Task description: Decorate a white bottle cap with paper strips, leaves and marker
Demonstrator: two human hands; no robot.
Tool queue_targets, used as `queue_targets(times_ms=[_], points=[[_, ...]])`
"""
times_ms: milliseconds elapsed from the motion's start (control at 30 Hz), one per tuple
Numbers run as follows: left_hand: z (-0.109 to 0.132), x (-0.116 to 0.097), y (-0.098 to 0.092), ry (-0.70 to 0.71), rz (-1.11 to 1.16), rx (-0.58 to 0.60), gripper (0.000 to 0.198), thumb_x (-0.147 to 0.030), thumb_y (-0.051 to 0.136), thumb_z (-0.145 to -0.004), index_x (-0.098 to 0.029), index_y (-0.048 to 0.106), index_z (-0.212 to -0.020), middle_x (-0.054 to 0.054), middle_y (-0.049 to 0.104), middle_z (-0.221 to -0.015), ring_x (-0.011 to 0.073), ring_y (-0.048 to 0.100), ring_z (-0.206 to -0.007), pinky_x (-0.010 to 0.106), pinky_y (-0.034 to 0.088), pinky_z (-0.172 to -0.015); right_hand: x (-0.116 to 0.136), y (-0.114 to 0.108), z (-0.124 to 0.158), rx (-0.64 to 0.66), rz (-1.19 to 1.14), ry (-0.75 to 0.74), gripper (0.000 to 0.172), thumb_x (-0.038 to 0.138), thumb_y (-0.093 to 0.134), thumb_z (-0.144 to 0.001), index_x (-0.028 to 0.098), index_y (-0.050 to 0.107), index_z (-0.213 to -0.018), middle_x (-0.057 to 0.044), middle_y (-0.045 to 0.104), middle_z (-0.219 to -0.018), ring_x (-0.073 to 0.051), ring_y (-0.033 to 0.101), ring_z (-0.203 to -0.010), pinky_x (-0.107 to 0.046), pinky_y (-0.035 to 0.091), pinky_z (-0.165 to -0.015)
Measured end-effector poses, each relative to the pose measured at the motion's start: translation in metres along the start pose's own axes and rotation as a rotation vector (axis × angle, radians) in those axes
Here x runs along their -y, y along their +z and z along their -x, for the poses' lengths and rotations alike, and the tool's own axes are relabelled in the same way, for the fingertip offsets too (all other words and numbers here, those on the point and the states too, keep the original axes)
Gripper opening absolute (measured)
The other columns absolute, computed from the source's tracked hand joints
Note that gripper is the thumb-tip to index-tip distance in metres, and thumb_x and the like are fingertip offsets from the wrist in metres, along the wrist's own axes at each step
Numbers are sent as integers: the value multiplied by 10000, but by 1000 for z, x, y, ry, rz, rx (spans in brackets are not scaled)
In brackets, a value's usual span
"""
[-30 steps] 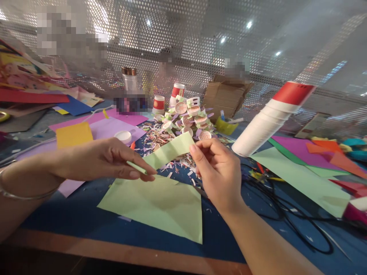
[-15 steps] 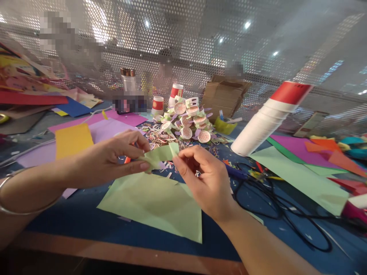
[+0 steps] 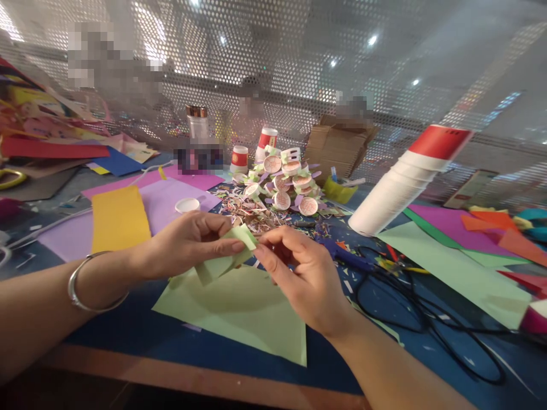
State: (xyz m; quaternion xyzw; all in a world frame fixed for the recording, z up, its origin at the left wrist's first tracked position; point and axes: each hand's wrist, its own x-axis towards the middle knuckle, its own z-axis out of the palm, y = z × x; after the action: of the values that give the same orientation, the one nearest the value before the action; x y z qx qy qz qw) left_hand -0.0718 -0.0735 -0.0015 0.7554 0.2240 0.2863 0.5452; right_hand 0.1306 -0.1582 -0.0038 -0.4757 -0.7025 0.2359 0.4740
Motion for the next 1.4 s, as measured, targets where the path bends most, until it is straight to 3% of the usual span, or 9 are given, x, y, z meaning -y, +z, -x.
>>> queue_targets(times_ms=[167,400,533,633,700,833,967,1200,1400], points=[[2,-1,1,-42,2,-9,413,-398,686,-896,-173,457,-636,-46,463,-597,72,425,-547,201,312,-492,2,-1,0,10,9,15,241,391,594,-990,213,657,-840,49,540,-594,-84,517,-485,-204,407,-449],[4,3,3,-6,-102,-42,455,-392,733,-856,-187,402,-621,-73,371,-559,56,338,-506,208,241,-460,2,1,-1,-30,36,32,203,360,652,-948,210,661,-812,50,538,-586,-85,498,-458,-213,377,-424],[4,4,6,-3,80,-68,373,-382,816,-791,-200,502,-882,-57,551,-659,96,539,-594,211,377,-542,2,1,-2,-17,24,39,202,349,644,-951,204,655,-810,54,535,-581,-77,496,-456,-200,375,-420],[4,1,7,-44,103,-45,359,-428,744,-863,-184,567,-1058,-25,614,-729,109,560,-644,227,405,-588,2,1,-2,-3,26,39,201,344,634,-957,200,657,-819,55,531,-582,-75,495,-461,-197,373,-423],[4,0,8,-49,72,-59,282,-428,690,-904,-159,616,-945,-19,586,-732,96,520,-645,221,382,-587,2,1,-2,0,35,41,196,339,631,-961,200,658,-825,54,535,-593,-74,495,-469,-200,375,-434],[3,0,8,-10,14,-101,304,-393,688,-898,-158,575,-742,-49,469,-660,78,413,-590,213,314,-538,0,1,-3,8,38,51,188,345,631,-965,204,655,-842,52,542,-610,-76,495,-481,-208,371,-444],[4,0,9,0,-81,-134,299,-388,660,-910,-151,596,-739,-54,437,-627,76,362,-566,213,277,-507,0,1,-2,16,25,62,183,343,628,-966,201,656,-853,54,543,-603,-75,493,-479,-200,374,-442],[6,-2,10,15,-210,-127,275,-361,594,-944,-135,688,-818,-37,526,-644,80,403,-580,210,309,-511,1,2,-3,12,22,85,187,348,629,-962,202,653,-847,61,530,-577,-68,481,-465,-184,371,-436],[7,-9,9,132,-405,-201,202,-255,623,-931,-149,683,-771,-55,547,-631,65,428,-584,193,331,-529,0,2,-3,2,2,103,173,351,648,-952,202,668,-867,57,555,-581,-65,503,-465,-170,392,-434]])
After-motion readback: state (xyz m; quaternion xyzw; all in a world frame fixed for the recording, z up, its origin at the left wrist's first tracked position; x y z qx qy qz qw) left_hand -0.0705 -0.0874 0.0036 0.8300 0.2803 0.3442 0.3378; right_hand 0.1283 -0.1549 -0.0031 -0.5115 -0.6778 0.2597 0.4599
